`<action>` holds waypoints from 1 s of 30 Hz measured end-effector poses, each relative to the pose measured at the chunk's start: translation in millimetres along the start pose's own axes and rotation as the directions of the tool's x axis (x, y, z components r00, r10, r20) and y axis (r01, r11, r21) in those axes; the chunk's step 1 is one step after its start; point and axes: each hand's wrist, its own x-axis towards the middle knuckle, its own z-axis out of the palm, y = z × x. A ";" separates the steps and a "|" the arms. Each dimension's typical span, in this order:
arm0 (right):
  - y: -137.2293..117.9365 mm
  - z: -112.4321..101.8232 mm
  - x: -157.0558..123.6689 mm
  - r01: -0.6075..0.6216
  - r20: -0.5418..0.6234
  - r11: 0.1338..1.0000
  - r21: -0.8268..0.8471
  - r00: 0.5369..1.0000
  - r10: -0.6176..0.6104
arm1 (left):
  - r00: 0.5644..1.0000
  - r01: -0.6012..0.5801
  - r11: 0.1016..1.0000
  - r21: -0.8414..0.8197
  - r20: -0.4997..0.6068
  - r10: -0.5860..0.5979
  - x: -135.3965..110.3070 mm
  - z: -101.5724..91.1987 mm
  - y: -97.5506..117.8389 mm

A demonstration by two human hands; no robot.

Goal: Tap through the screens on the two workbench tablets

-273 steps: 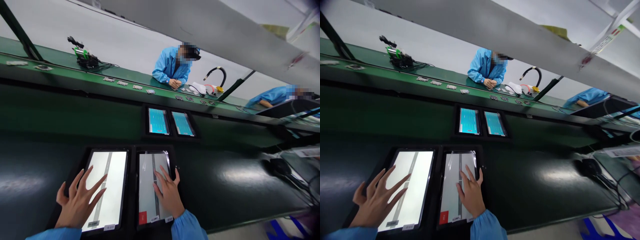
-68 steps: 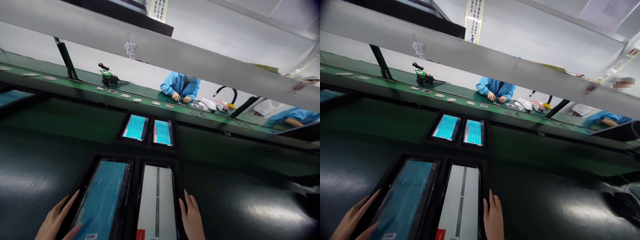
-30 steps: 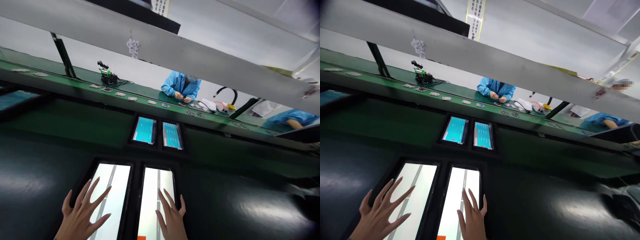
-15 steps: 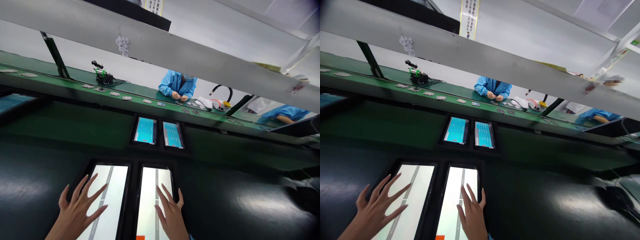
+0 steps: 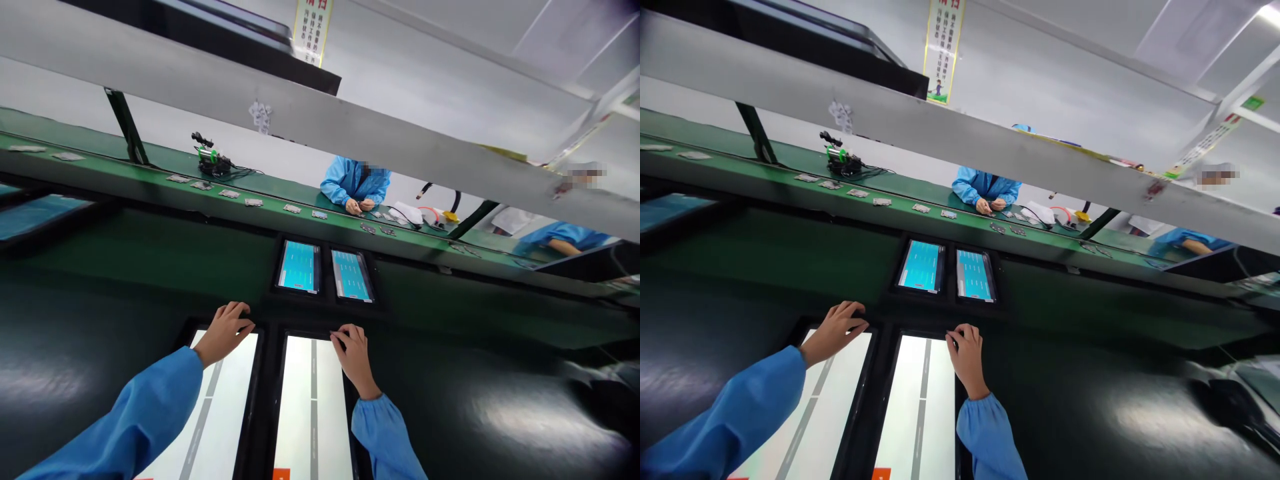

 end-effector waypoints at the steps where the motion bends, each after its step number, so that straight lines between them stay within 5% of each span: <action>1: 0.1 0.0 -2.3 -0.006 0.003 1.000 0.014 1.000 0.006 | 1.000 0.011 1.000 -0.013 0.001 -0.011 -2.7 1.5 -0.4; 13: -7.0 -4.3 -6.1 -0.081 -0.010 0.996 0.033 0.997 0.082 | 0.995 0.095 0.993 -0.062 -0.004 -0.096 -4.9 21.0 -7.2; 30: 5.9 1.3 -8.8 -0.013 -0.090 0.984 0.179 0.996 0.029 | 0.997 0.051 0.994 -0.099 -0.045 -0.055 -9.2 18.3 0.4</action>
